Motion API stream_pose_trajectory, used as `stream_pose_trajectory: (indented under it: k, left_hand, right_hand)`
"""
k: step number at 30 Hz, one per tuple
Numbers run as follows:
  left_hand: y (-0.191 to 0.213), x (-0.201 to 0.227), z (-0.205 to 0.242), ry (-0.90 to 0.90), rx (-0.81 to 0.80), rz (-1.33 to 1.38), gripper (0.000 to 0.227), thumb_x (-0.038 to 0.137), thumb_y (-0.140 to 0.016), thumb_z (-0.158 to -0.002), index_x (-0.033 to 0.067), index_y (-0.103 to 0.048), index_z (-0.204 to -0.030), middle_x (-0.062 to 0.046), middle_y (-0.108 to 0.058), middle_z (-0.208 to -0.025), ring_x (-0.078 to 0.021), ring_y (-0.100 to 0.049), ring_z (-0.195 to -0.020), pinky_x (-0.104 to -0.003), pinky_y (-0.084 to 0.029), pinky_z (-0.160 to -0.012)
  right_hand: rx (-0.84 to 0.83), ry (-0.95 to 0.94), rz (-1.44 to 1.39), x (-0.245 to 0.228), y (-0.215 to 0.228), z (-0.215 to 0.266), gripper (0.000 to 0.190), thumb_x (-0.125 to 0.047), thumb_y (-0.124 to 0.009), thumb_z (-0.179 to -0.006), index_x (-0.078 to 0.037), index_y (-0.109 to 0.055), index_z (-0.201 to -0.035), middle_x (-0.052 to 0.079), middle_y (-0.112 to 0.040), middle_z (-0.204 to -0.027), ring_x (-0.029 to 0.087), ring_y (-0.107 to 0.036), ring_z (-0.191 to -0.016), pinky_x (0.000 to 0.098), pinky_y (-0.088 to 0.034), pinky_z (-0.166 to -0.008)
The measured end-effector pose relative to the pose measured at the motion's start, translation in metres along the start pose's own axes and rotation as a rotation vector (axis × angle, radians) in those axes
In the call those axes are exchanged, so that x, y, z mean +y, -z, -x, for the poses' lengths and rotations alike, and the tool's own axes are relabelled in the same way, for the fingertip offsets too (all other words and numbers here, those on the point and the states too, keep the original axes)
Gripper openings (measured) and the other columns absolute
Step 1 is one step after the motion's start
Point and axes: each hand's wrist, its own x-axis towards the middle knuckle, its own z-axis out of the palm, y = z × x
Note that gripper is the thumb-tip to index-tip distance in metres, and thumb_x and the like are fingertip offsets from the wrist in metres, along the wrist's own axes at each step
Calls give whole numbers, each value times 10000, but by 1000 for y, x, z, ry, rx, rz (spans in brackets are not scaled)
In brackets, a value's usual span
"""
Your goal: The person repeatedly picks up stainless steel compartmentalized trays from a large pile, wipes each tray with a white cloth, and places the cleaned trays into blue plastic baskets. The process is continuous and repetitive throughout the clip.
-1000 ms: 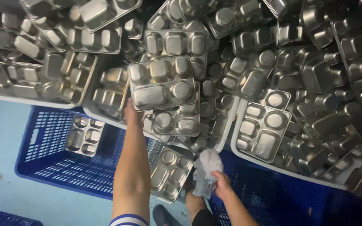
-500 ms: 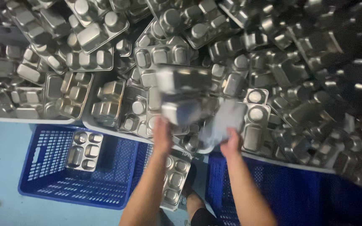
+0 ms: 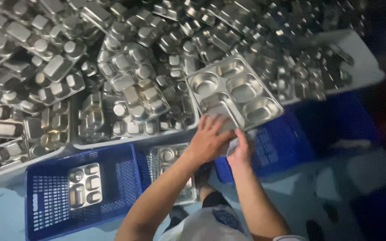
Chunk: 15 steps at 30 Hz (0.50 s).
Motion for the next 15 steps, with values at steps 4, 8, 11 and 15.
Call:
stream_pose_trajectory:
  k: [4,8,11,15]
  left_hand:
    - [-3,47,59,228,203,267,856,509,-754,-773,173,-444,-1496,-177,-400,-1570,-427,-271,-1526,-619,-248,-1220]
    - [-5,16,80,802,361,1323,1107,723,-667,-797,229,-80,-1595,-162,-191,-1637,-400,-195,-1524,-608,-431,-1038]
    - [8,-6,87,910,298,1807,1075,766,-599,-771,264,-132,-1599,-186,-317,-1557,-422,-368,-1370,-600,-468,-993]
    - [5,17,85,659,114,1808,952,604,-668,-894,196,-223,-1630,-95,-345,-1634,-297,-451,-1442,-478,-436,-1154]
  right_hand:
    - [15,126,-34,-21,32,49,374,-148,-670,-906,-45,-626,-1262,83,-674,-1173,241,-650,-1099,411,-538,-955]
    - [28,99,35,-69,80,67,390,-135,-678,-898,-8,-628,-1263,80,-690,-1144,242,-677,-1060,412,-566,-906]
    - [16,24,173,-110,131,62,390,-157,-688,-926,2,-612,-1273,97,-692,-1100,254,-696,-970,418,-589,-844]
    - [-117,114,614,-149,185,47,467,-192,-704,-924,-14,-600,-1343,90,-702,-1180,198,-690,-1014,340,-571,-881]
